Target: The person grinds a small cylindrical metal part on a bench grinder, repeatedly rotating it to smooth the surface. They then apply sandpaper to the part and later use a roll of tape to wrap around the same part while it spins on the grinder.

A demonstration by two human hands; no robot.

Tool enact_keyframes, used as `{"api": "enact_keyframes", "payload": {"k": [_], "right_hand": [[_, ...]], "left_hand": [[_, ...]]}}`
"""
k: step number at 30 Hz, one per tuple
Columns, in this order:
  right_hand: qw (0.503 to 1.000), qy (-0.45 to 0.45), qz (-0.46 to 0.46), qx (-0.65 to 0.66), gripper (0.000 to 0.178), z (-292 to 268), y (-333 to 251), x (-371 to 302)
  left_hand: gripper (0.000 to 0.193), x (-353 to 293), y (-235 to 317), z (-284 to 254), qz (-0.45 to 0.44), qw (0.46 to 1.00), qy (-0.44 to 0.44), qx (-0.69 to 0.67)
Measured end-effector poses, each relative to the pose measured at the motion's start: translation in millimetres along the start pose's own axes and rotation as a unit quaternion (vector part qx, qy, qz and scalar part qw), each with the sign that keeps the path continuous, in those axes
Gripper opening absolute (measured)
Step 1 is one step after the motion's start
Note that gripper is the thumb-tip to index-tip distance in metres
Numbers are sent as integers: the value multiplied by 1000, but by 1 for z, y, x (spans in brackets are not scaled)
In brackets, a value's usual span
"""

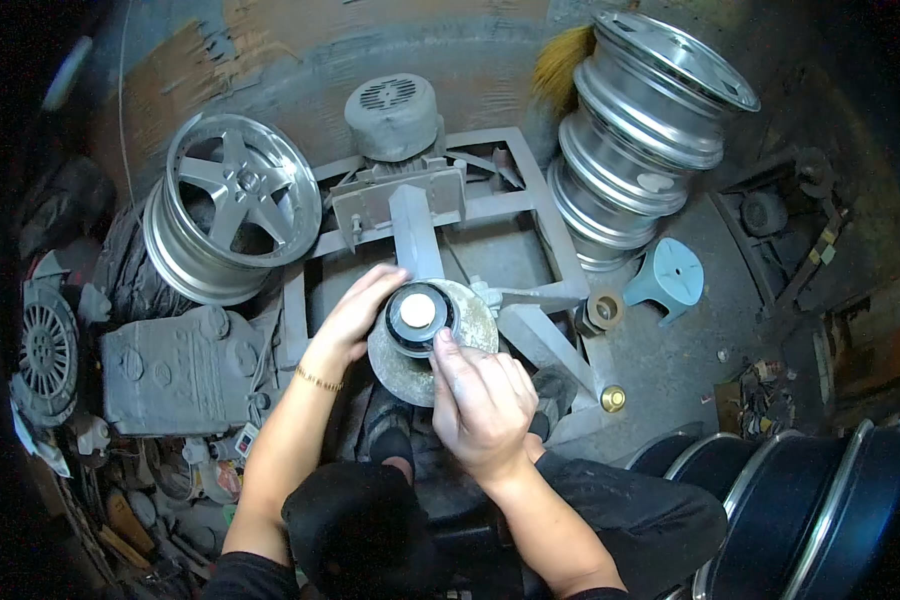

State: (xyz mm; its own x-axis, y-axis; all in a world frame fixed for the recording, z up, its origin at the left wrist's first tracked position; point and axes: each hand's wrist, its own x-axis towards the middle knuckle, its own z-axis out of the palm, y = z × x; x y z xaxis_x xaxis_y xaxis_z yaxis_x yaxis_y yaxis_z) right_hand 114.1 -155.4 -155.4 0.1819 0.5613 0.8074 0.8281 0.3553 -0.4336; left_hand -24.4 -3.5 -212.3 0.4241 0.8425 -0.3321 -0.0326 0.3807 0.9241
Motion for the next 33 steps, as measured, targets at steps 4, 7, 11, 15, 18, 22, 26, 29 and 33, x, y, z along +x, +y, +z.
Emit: {"api": "enact_keyframes", "payload": {"k": [4,7,11,15,18,22,26,29,33], "right_hand": [[997,34,64,22,22,4,8,6],[986,42,150,62,19,6,-2,4],[970,63,216,89,22,10,-20,-3],[943,65,293,143,23,14,-31,-12],[924,69,333,172,23,17,-35,-14],[897,79,368,229,25,20,-33,-16],[824,70,454,332,30,11,-41,0],[792,64,478,376,31,5,-43,8],[769,60,498,396,31,3,-45,10]], "left_hand": [[31,15,-2,-2,8,992,-102,73],[27,11,-11,0,18,996,-90,-1],[24,5,-13,1,40,997,-62,-9],[23,-9,-9,6,43,999,0,-14],[21,-20,-7,14,47,997,34,-41],[20,-27,-12,17,59,994,62,-70],[20,-34,-16,19,62,990,101,-71],[21,-35,-23,19,71,988,114,-73],[21,-37,-28,18,81,986,119,-79]]}}
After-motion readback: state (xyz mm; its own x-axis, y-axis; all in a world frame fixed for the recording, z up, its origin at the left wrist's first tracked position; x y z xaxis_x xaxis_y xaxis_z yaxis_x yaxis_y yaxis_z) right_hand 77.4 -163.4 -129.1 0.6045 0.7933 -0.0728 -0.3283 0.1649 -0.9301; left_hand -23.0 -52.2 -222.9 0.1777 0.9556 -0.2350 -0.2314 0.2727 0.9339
